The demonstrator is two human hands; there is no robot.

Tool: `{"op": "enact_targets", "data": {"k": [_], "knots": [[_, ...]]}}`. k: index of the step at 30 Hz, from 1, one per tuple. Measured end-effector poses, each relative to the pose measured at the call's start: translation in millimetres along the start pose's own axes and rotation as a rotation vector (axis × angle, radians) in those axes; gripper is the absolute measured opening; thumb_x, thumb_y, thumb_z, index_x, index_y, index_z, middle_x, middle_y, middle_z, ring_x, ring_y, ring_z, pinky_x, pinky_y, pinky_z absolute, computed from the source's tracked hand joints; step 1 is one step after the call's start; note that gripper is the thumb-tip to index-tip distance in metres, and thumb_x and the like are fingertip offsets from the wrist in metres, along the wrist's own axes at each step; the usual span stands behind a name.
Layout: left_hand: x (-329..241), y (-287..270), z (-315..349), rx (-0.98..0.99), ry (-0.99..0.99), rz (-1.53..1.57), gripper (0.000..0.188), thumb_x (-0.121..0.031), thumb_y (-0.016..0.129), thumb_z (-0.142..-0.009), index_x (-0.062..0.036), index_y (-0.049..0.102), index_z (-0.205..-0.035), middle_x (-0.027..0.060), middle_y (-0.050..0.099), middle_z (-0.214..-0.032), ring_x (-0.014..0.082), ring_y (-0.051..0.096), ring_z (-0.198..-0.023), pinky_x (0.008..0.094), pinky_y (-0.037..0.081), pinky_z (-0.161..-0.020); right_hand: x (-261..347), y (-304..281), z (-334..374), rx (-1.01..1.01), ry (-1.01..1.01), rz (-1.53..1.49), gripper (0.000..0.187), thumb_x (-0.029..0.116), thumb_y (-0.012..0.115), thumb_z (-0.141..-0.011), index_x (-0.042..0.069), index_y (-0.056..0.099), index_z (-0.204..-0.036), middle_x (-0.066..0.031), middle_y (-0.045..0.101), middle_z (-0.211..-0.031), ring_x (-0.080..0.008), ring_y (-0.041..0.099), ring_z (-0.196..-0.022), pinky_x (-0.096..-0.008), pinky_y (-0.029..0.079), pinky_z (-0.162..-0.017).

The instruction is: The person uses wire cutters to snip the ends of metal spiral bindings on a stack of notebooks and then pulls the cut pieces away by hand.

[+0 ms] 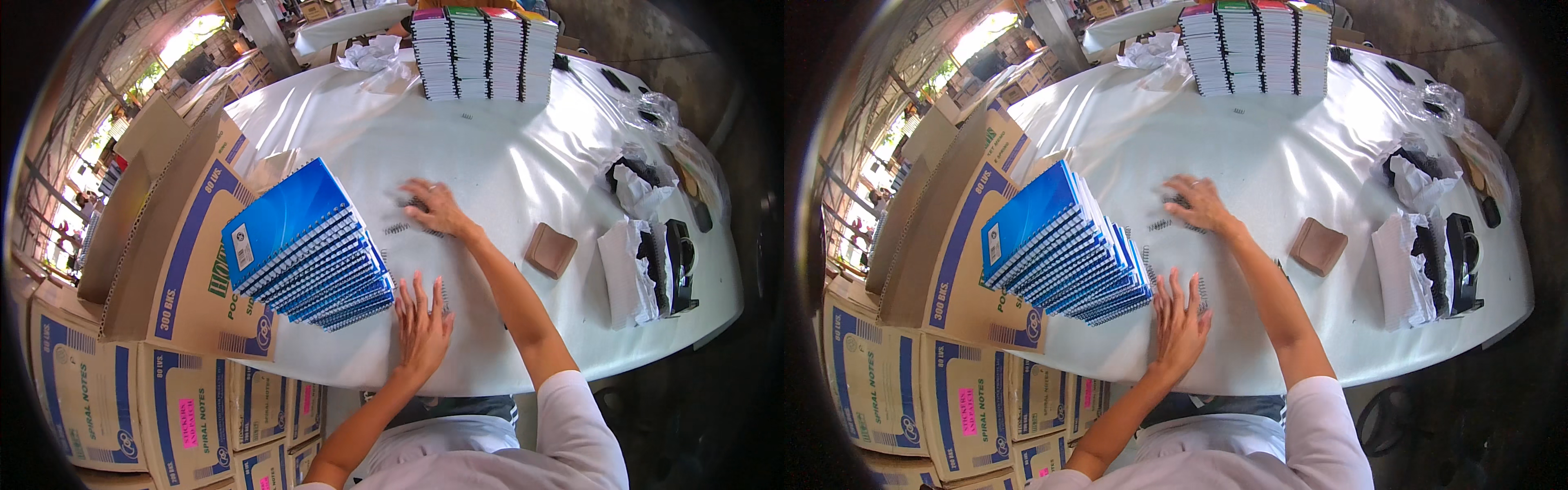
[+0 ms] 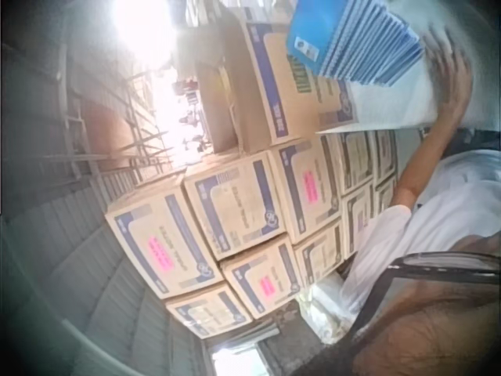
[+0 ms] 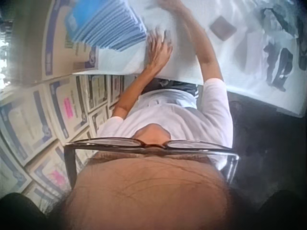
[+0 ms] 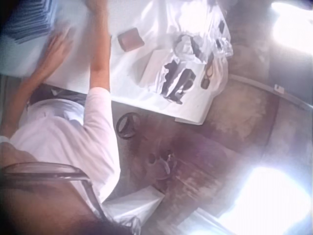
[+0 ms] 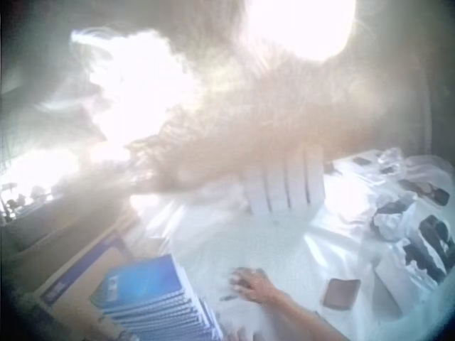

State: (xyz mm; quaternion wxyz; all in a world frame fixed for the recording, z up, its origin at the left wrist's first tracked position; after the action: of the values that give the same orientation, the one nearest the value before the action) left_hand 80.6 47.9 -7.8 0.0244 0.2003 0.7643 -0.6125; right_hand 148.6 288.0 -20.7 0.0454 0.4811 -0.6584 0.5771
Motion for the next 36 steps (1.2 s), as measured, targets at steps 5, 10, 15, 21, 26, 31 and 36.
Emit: {"op": "enact_targets", "data": {"k": [5,10,15,21,26,31,36], "knots": [[15,-11,34,0.04,-0.106,0.09,0.076,-0.024,0.06,-0.09,0.0054,0.019,-0.147,0.033,0.012,-0.151,0.0483,0.016,-0.141,0.0581,0.02,-0.111,55,39,3,0.406,-0.292,-0.182,0.043,0.054,0.054,-0.091,0.019,0.064,-0.115,-0.003,0.053,-0.133,-0.0226,0.038,-0.135,-0.0597,0.007,-0.116],[15,-13,59,0.02,-0.196,0.13,0.079,-0.024,0.059,-0.091,0.0107,0.013,-0.145,0.0366,0.013,-0.149,0.0482,0.018,-0.14,0.0549,0.018,-0.113,83,26,67,0.532,-0.434,-0.157,0.04,0.049,0.06,-0.089,0.019,0.062,-0.114,-0.0046,0.049,-0.134,-0.0255,0.034,-0.137,-0.0623,0.008,-0.115],[12,-4,50,0.01,-0.195,0.045,0.077,-0.019,0.058,-0.092,0.0105,0.011,-0.146,0.0385,0.013,-0.148,0.0495,0.021,-0.139,0.0531,0.019,-0.114,116,-10,141,0.471,-0.491,0.006,0.065,0.056,0.068,-0.078,0.017,0.053,-0.128,-0.0089,0.041,-0.141,-0.0281,0.033,-0.137,-0.0614,0.014,-0.114],[1,2,46,0.028,-0.171,0.244,0.075,-0.009,0.057,-0.09,0.0087,0.011,-0.147,0.0329,0.022,-0.149,0.0431,0.025,-0.14,0.0488,0.022,-0.114,123,-13,179,0.401,-0.334,0.18,0.093,0.058,0.074,-0.064,0.013,0.039,-0.138,-0.0119,0.035,-0.147,-0.0296,0.031,-0.139,-0.0563,0.018,-0.115],[8,-12,42,0.023,-0.317,0.769,0.072,0.004,0.046,-0.091,0.0022,0.006,-0.15,0.0312,0.023,-0.15,0.0428,0.026,-0.14,0.0459,0.025,-0.113,121,-7,169,0.203,-0.353,0.329,0.051,0.038,0.071,-0.077,0.014,0.054,-0.118,-0.0133,0.047,-0.128,-0.0282,0.045,-0.122,-0.0505,0.035,-0.103],[11,-10,44,-0.033,-0.294,0.719,0.082,-0.002,0.054,-0.089,0.001,0.001,-0.15,0.0311,0.02,-0.152,0.0422,0.024,-0.141,0.0436,0.025,-0.114,108,2,149,0.089,-0.236,0.367,0.027,0.022,0.069,-0.078,0.01,0.057,-0.1,-0.0139,0.055,-0.101,-0.0272,0.059,-0.084,-0.0409,0.048,-0.067],[-2,-3,29,-0.007,-0.066,0.472,0.084,-0.009,0.06,-0.088,0.001,0.004,-0.151,0.0321,0.018,-0.151,0.0439,0.02,-0.142,0.0469,0.018,-0.116,64,-19,122,-0.171,-0.045,-0.029,0.014,0.013,0.066,-0.079,0.005,0.06,-0.088,-0.0148,0.059,-0.077,-0.0237,0.06,-0.071,-0.0385,0.048,-0.059]]}}
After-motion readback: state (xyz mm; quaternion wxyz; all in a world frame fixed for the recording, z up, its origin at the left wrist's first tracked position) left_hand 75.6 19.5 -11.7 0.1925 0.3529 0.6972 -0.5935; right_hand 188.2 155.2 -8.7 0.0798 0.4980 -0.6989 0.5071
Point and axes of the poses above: each hand's wrist, its own z-axis away from the middle knuckle, its own y-axis out of the palm, x = y × z, the point moved 5 cm from there along -z, towards the middle knuckle
